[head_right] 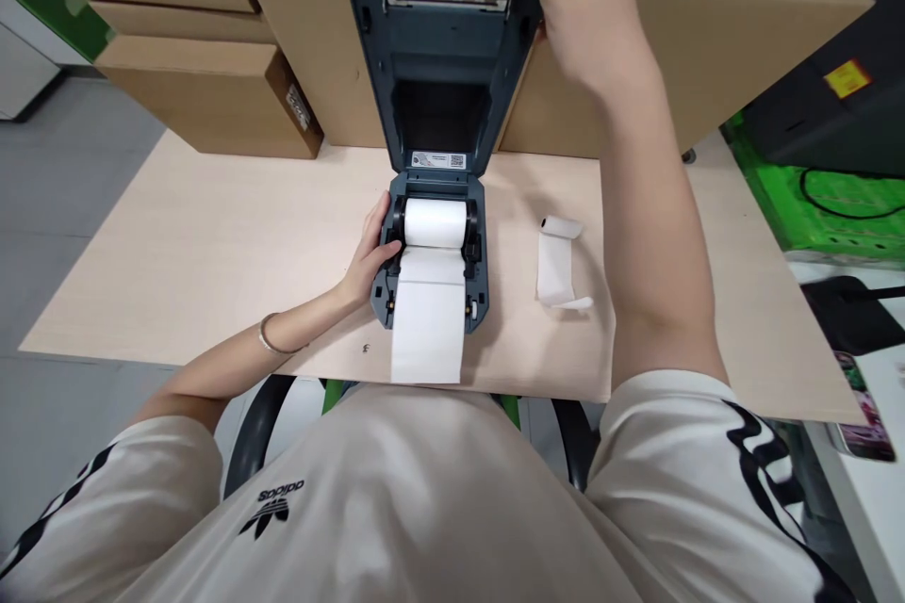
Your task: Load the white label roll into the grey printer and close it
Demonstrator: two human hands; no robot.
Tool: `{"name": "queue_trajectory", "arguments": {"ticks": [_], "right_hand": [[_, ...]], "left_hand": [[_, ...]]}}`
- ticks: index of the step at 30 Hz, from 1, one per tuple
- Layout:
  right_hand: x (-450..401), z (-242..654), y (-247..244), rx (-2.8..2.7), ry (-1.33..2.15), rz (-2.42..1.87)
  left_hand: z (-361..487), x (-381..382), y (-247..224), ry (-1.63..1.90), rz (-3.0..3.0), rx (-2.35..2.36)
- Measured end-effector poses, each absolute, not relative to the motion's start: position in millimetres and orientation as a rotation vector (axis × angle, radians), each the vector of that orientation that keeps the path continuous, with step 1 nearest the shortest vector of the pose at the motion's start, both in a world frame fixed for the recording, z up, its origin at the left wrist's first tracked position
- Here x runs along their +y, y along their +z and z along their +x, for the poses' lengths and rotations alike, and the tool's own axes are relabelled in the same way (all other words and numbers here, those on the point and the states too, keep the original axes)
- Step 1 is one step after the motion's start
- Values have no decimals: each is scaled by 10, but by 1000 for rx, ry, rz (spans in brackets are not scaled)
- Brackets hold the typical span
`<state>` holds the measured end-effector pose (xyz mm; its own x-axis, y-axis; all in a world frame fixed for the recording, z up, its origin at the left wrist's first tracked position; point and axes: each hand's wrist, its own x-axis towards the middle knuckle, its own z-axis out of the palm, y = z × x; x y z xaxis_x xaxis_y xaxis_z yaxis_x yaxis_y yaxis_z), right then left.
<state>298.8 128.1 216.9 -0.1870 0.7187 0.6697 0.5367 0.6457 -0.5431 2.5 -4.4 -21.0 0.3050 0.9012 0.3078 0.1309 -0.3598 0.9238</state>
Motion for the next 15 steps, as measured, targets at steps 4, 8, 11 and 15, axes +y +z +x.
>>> {"name": "queue_trajectory", "arguments": {"ticks": [4,8,11,15], "right_hand": [[1449,2967,2147,-1847,342,-1019],[1448,2955,2112,-1816,334,-1017],[1486,2976,2086,-1794,339,-982],[1494,3007,2133,-1795,432,-1035]], "left_hand": [[27,-39,-251,1183,1766,930],[26,-35,-275,1199,1800,895],[11,-22,-281,1204,1822,872],[-12,0,-280,1201,1833,856]]}}
